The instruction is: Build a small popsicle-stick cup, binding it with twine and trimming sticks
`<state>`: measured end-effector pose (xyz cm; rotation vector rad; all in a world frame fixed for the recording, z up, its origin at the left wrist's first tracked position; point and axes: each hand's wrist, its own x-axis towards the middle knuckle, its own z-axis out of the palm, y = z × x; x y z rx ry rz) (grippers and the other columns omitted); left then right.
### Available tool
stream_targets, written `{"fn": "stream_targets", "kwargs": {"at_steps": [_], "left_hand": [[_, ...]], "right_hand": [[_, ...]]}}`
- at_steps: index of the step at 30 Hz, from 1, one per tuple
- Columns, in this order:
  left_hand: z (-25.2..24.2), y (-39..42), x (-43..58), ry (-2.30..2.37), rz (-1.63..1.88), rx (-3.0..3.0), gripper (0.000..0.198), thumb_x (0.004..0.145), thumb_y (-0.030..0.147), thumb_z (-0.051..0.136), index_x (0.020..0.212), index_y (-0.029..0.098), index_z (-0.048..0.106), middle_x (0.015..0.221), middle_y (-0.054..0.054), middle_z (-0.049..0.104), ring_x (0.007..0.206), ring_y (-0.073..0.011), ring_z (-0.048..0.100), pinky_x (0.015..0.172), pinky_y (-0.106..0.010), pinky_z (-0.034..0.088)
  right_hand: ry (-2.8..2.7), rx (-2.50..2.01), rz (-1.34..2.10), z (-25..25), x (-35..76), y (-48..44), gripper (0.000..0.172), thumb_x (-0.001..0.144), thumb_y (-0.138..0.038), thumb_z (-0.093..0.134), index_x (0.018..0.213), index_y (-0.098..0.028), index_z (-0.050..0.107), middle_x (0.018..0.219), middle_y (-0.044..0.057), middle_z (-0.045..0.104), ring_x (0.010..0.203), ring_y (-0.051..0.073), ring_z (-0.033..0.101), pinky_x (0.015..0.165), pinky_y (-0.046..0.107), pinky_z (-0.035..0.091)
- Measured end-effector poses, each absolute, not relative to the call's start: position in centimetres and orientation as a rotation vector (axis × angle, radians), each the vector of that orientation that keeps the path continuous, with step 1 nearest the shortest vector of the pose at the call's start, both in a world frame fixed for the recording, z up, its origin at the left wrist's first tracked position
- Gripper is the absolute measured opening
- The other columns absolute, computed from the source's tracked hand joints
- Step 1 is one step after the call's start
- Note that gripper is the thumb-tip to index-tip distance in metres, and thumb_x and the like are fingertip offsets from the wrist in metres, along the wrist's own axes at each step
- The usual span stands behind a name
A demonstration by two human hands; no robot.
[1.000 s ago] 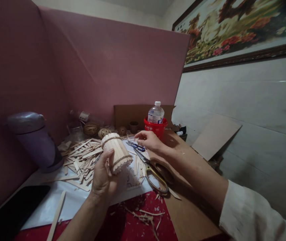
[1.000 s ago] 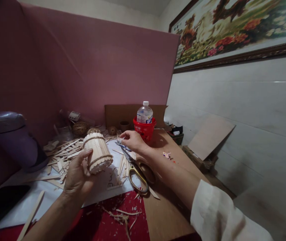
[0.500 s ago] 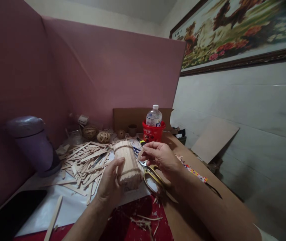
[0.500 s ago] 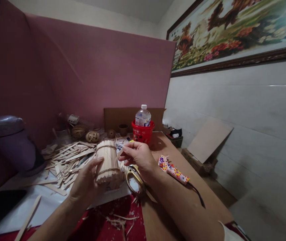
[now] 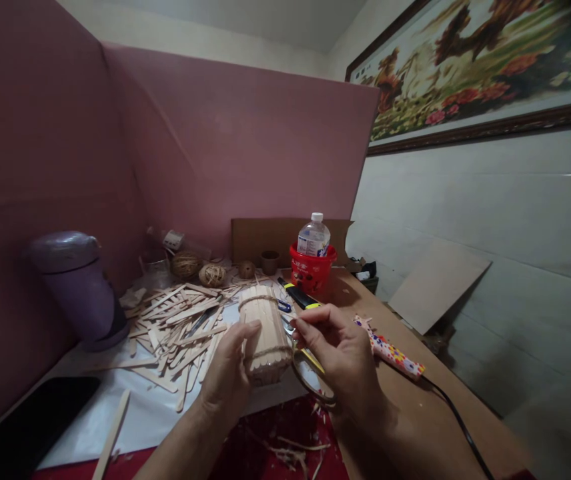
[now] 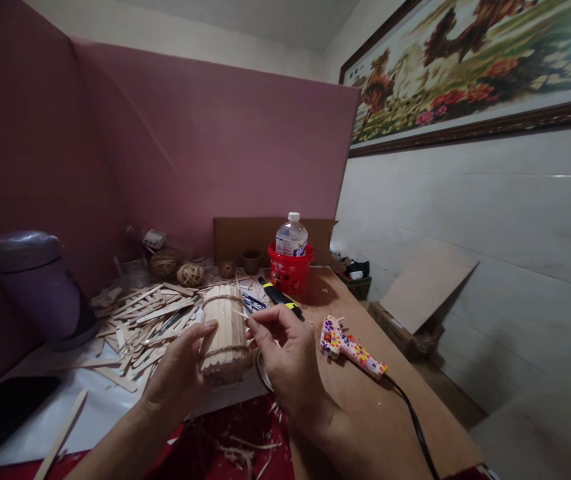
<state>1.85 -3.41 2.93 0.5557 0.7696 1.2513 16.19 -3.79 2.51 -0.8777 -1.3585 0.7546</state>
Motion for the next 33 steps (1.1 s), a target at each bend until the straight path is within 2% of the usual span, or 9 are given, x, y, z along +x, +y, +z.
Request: {"fn": "stream_targets", "kwargs": {"at_steps": [2,5,8,10,16,24,27,30,33], "left_hand": [[3.1,-3.5,2.0,0.807,1.265,0.543,0.033,0.063,0.024,0.067,0.094,0.013,0.066,0.073,-0.006,0.073,0.072,-0.0257,0.069,0.064,-0.033,0.054],[3.1,-3.5,2.1,0.831,1.313,0.526,0.023,0.062,0.022,0.068,0.084,0.016,0.066,0.075,-0.003,0.073,0.077,-0.0223,0.069,0.063,-0.027,0.053],[3.2,-3.7,2.1,0.834,1.352,0.518,0.014,0.061,0.018,0.068,0.075,0.018,0.064,0.076,0.000,0.073,0.080,-0.0178,0.068,0.065,-0.021,0.052],[3.3,-3.9,2.2,0.809,1.316,0.558,0.017,0.063,0.019,0.066,0.080,0.018,0.065,0.079,-0.001,0.073,0.081,-0.0185,0.068,0.067,-0.023,0.052],[3.4,-4.2,2.2,0.732,1.244,0.667,0.043,0.068,0.024,0.062,0.110,0.019,0.059,0.091,-0.005,0.072,0.085,-0.0231,0.067,0.067,-0.030,0.053],[3.2,-4.1,2.2,0.734,1.220,0.663,0.050,0.065,0.026,0.063,0.115,0.021,0.057,0.095,-0.005,0.071,0.089,-0.0242,0.066,0.068,-0.030,0.052],[3.5,-4.2,2.3,0.756,1.224,0.669,0.049,0.064,0.026,0.063,0.112,0.022,0.057,0.089,-0.004,0.071,0.082,-0.0243,0.067,0.062,-0.030,0.052],[3.6,-4.2,2.3,0.753,1.216,0.690,0.042,0.064,0.025,0.062,0.105,0.021,0.058,0.082,-0.004,0.070,0.070,-0.0227,0.066,0.058,-0.030,0.051],[3.5,-4.2,2.3,0.756,1.215,0.701,0.038,0.063,0.026,0.064,0.100,0.019,0.058,0.077,-0.004,0.069,0.064,-0.0212,0.065,0.056,-0.029,0.050]], "right_hand": [[-1.507,-0.824,0.464,1.6,16.2,-3.9,0.004,0.084,-0.017,0.060,0.085,-0.020,0.063,0.081,0.001,0.065,0.076,0.014,0.061,0.068,0.026,0.050],[-1.667,-0.711,0.125,0.6,16.3,-4.0,0.019,0.083,-0.004,0.055,0.093,-0.019,0.060,0.093,0.004,0.064,0.089,0.015,0.061,0.080,0.029,0.049],[-1.756,-0.669,-0.007,0.4,16.5,-4.3,0.029,0.080,0.002,0.052,0.101,-0.018,0.058,0.098,0.006,0.063,0.094,0.016,0.060,0.083,0.029,0.049],[-1.793,-0.673,-0.025,0.4,16.6,-4.5,0.032,0.079,0.003,0.053,0.104,-0.018,0.057,0.100,0.006,0.062,0.095,0.016,0.059,0.083,0.029,0.049],[-1.771,-0.659,-0.086,0.2,16.7,-4.8,0.032,0.079,0.003,0.053,0.104,-0.017,0.057,0.100,0.007,0.062,0.094,0.016,0.060,0.081,0.029,0.050],[-1.707,-0.658,-0.115,0.3,16.5,-5.0,0.029,0.078,0.003,0.054,0.101,-0.016,0.059,0.096,0.007,0.064,0.091,0.015,0.062,0.080,0.027,0.051],[-1.534,-0.712,0.047,0.3,15.8,-5.1,0.019,0.079,-0.004,0.058,0.090,-0.019,0.061,0.089,0.004,0.066,0.083,0.015,0.064,0.073,0.026,0.053],[-1.331,-0.810,0.538,0.8,15.2,-5.3,0.005,0.081,-0.015,0.061,0.078,-0.020,0.061,0.077,0.001,0.066,0.065,0.012,0.063,0.058,0.022,0.053],[-1.153,-0.817,1.012,1.8,15.1,-5.7,0.008,0.078,-0.025,0.067,0.079,-0.019,0.061,0.071,0.001,0.066,0.055,0.010,0.059,0.046,0.018,0.049]]}}
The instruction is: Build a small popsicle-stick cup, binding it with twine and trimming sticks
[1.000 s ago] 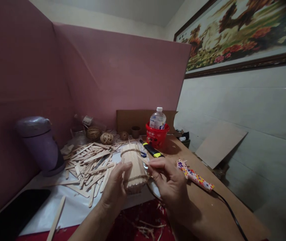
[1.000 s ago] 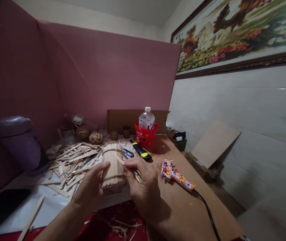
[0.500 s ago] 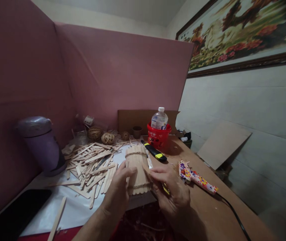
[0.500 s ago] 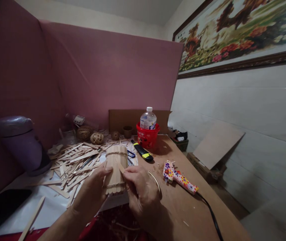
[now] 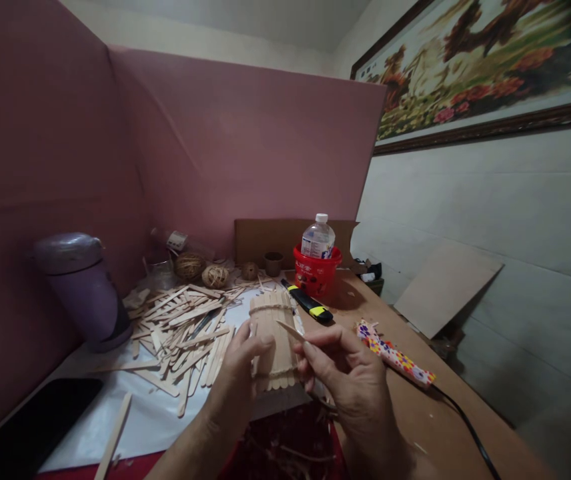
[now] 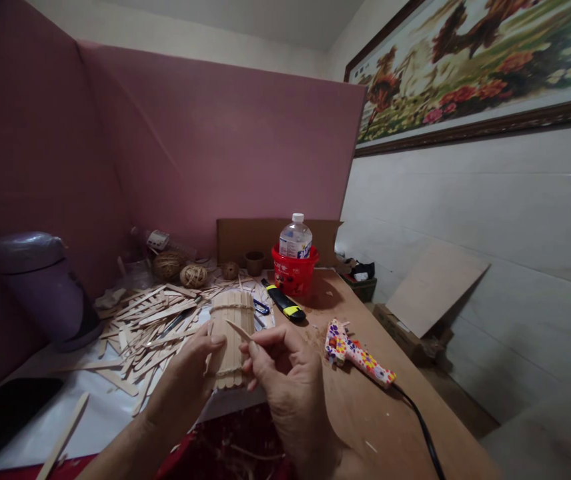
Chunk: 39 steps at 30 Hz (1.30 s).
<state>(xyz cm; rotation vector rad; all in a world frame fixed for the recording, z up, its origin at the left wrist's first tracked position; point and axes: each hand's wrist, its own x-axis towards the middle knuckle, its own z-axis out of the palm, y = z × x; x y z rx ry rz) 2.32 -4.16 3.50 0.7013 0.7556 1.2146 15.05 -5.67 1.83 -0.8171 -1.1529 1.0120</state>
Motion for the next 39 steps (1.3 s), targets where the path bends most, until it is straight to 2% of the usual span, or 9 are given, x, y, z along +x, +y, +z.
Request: {"fn": "stream_targets", "kwargs": {"at_steps": [4,9,14,19,30,39], "left_hand": [[3.7,-4.2,2.4,0.751,1.255,0.734,0.036,0.062,0.026,0.064,0.097,0.018,0.057,0.071,-0.003,0.066,0.061,-0.0210,0.063,0.053,-0.030,0.049],[3.9,-4.3,2.5,0.787,1.275,0.753,0.035,0.062,0.026,0.064,0.095,0.018,0.056,0.070,-0.002,0.066,0.059,-0.0203,0.062,0.054,-0.031,0.050],[3.8,-4.4,2.5,0.799,1.289,0.763,0.034,0.067,0.023,0.062,0.100,0.019,0.056,0.076,-0.002,0.067,0.066,-0.0184,0.064,0.056,-0.026,0.049],[3.7,-4.5,2.6,0.787,1.308,0.791,0.032,0.068,0.021,0.061,0.099,0.020,0.056,0.078,-0.001,0.067,0.069,-0.0180,0.064,0.058,-0.025,0.049],[3.2,-3.8,2.4,0.792,1.317,0.759,0.042,0.061,0.022,0.066,0.101,0.020,0.054,0.079,-0.002,0.067,0.067,-0.0191,0.064,0.058,-0.027,0.050],[3.6,-4.2,2.5,0.797,1.346,0.760,0.037,0.062,0.022,0.066,0.098,0.019,0.057,0.082,-0.002,0.067,0.074,-0.0190,0.064,0.060,-0.026,0.050]], "right_hand": [[-0.958,-0.769,1.249,3.0,15.3,-5.9,0.024,0.071,-0.025,0.074,0.089,-0.017,0.062,0.072,0.002,0.067,0.054,0.009,0.059,0.045,0.016,0.048],[-0.887,-0.860,1.432,3.6,15.6,-6.0,0.026,0.067,-0.031,0.075,0.077,-0.012,0.061,0.066,0.003,0.065,0.045,0.006,0.053,0.039,0.014,0.042],[-0.880,-0.944,1.489,3.3,15.5,-6.2,0.025,0.071,-0.034,0.070,0.069,-0.015,0.054,0.052,-0.006,0.049,0.038,0.002,0.035,0.032,0.011,0.023],[-0.809,-0.931,1.501,2.7,14.9,-6.0,0.027,0.072,-0.035,0.069,0.071,-0.016,0.051,0.046,-0.011,0.034,0.036,0.000,0.018,0.035,0.014,0.009],[-0.717,-0.917,1.523,2.3,14.0,-6.4,0.032,0.066,-0.037,0.074,0.067,-0.016,0.050,0.045,-0.012,0.030,0.038,0.001,0.013,0.038,0.017,0.007],[-0.694,-0.912,1.510,2.5,13.7,-6.4,0.032,0.065,-0.038,0.074,0.070,-0.016,0.051,0.044,-0.012,0.031,0.038,0.000,0.013,0.038,0.016,0.007]]}}
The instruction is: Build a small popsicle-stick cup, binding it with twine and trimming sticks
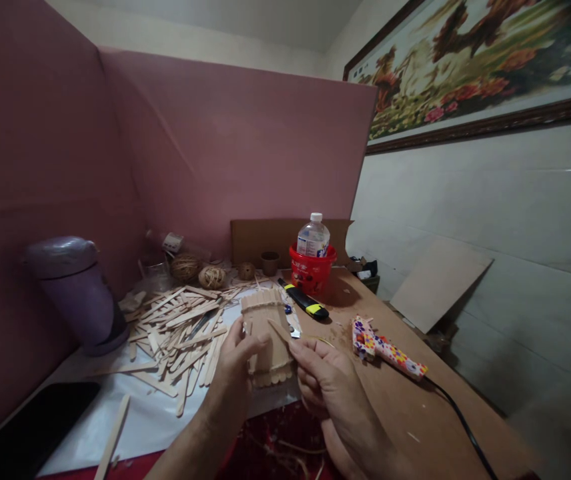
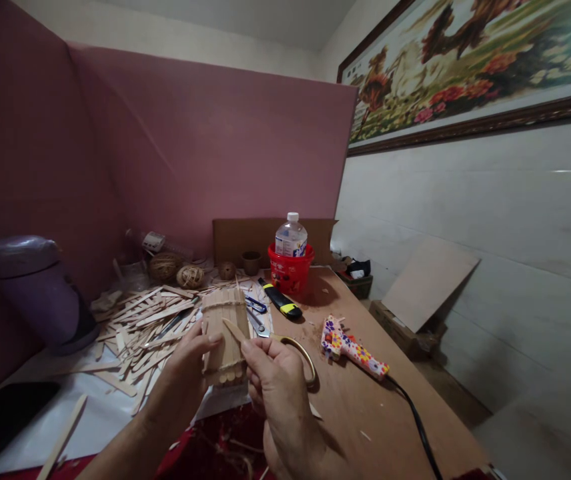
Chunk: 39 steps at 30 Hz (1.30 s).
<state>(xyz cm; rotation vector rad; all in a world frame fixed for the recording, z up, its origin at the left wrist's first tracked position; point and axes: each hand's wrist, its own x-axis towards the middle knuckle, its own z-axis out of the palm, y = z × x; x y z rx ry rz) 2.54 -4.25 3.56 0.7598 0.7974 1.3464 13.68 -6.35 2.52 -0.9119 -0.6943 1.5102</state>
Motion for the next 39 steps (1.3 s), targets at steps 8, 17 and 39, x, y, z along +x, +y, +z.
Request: {"fn": "stream_targets", "kwargs": {"at_steps": [8,17,39], "left_hand": [[3.6,-4.4,2.8,0.799,1.379,0.757,0.034,0.062,0.023,0.065,0.095,0.018,0.058,0.083,-0.002,0.067,0.073,-0.0189,0.064,0.063,-0.027,0.051],[3.5,-4.4,2.7,0.796,1.355,0.765,0.029,0.066,0.021,0.062,0.095,0.019,0.057,0.078,-0.001,0.067,0.070,-0.0191,0.065,0.061,-0.029,0.052],[3.3,-4.3,2.3,0.770,1.200,0.690,0.037,0.069,0.021,0.060,0.106,0.018,0.062,0.085,-0.004,0.071,0.078,-0.0214,0.067,0.060,-0.027,0.052]], "right_hand": [[-0.708,-0.945,1.453,1.7,13.5,-5.7,0.040,0.058,-0.044,0.077,0.072,-0.015,0.054,0.042,-0.012,0.032,0.037,0.001,0.016,0.037,0.016,0.007],[-0.768,-1.020,1.382,1.8,13.2,-5.9,0.035,0.067,-0.042,0.072,0.076,-0.015,0.052,0.046,-0.010,0.039,0.039,0.002,0.025,0.037,0.015,0.015],[-1.899,-0.893,0.043,2.9,17.3,-4.2,0.028,0.084,-0.014,0.056,0.106,-0.026,0.068,0.098,0.006,0.050,0.091,0.021,0.048,0.077,0.039,0.043]]}}
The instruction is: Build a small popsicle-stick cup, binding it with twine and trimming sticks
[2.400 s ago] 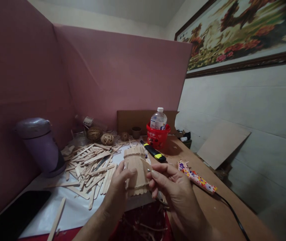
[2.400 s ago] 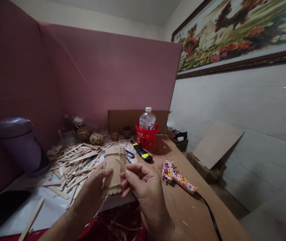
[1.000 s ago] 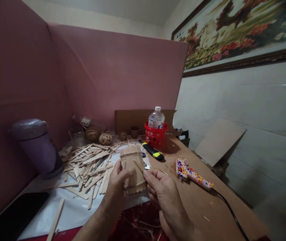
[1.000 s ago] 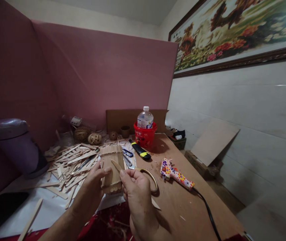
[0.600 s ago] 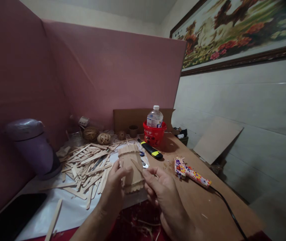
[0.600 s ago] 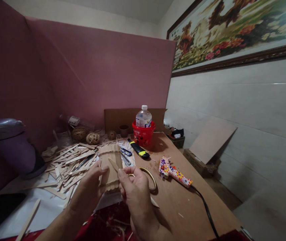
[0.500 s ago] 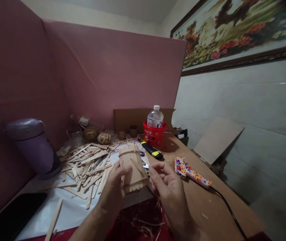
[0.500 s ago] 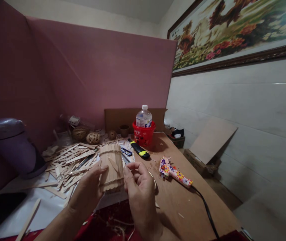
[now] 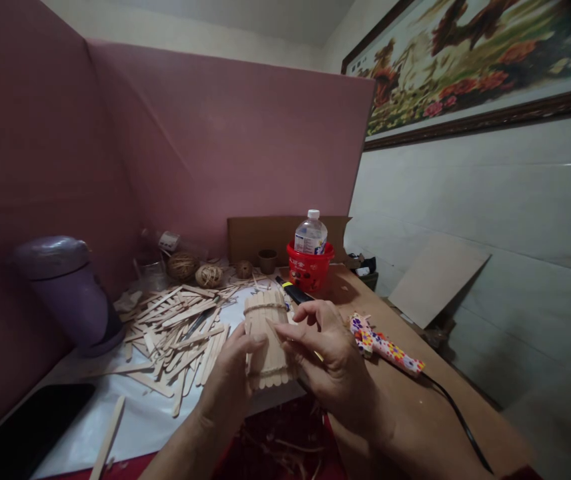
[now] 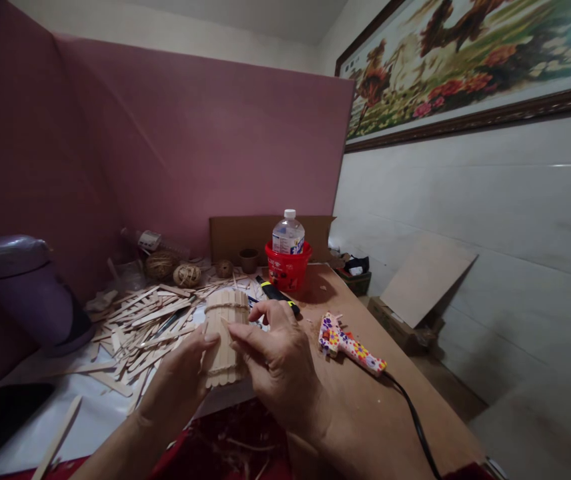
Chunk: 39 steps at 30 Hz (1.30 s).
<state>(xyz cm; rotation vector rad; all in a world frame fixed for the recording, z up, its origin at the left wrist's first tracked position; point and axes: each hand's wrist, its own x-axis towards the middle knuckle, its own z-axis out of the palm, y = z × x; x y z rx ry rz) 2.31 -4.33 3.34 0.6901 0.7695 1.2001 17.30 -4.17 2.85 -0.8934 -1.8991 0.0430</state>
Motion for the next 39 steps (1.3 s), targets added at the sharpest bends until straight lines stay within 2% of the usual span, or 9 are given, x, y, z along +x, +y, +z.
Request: {"fn": "stream_targets", "kwargs": {"at_steps": [5,13,24,32,35,39], "left_hand": [[3.5,-4.5,2.6,0.774,1.204,0.700,0.039,0.067,0.022,0.060,0.106,0.017,0.061,0.084,-0.005,0.071,0.075,-0.0231,0.067,0.057,-0.029,0.053],[3.8,-4.6,3.0,0.740,1.209,0.732,0.036,0.067,0.021,0.060,0.102,0.016,0.063,0.084,-0.007,0.072,0.074,-0.0241,0.067,0.063,-0.033,0.054],[3.6,-4.6,3.0,0.767,1.203,0.736,0.034,0.066,0.020,0.062,0.099,0.017,0.063,0.079,-0.004,0.070,0.070,-0.0212,0.065,0.060,-0.029,0.051],[3.4,-4.6,3.3,0.787,1.238,0.746,0.035,0.066,0.021,0.063,0.100,0.018,0.061,0.086,-0.004,0.070,0.075,-0.0206,0.065,0.066,-0.030,0.052],[3.4,-4.7,3.3,0.781,1.250,0.755,0.038,0.065,0.021,0.064,0.103,0.018,0.060,0.090,-0.005,0.070,0.077,-0.0215,0.065,0.068,-0.031,0.052],[3.4,-4.8,3.3,0.798,1.260,0.768,0.033,0.067,0.019,0.062,0.100,0.018,0.061,0.088,-0.003,0.070,0.077,-0.0201,0.065,0.069,-0.030,0.052]], "right_hand": [[-1.907,-0.916,0.021,2.4,17.5,-4.3,0.032,0.083,-0.012,0.055,0.107,-0.028,0.068,0.100,0.006,0.049,0.092,0.022,0.048,0.077,0.040,0.043],[-1.965,-0.859,-0.148,2.6,17.8,-3.9,0.029,0.081,-0.014,0.058,0.107,-0.023,0.068,0.100,0.009,0.049,0.093,0.025,0.047,0.076,0.042,0.043],[-2.030,-0.796,-0.254,3.2,18.0,-3.8,0.026,0.085,-0.015,0.054,0.106,-0.018,0.068,0.099,0.010,0.051,0.092,0.024,0.047,0.075,0.040,0.044],[-2.081,-0.820,-0.380,2.7,17.9,-3.7,0.025,0.087,-0.013,0.049,0.105,-0.015,0.066,0.099,0.012,0.056,0.092,0.025,0.048,0.075,0.041,0.044],[-2.079,-0.823,-0.372,2.5,17.9,-3.7,0.027,0.087,-0.013,0.048,0.108,-0.016,0.065,0.099,0.011,0.057,0.092,0.025,0.048,0.075,0.041,0.044],[-2.080,-0.818,-0.357,2.2,17.9,-3.4,0.028,0.087,-0.014,0.048,0.109,-0.019,0.065,0.097,0.010,0.057,0.091,0.023,0.049,0.075,0.040,0.046]]}}
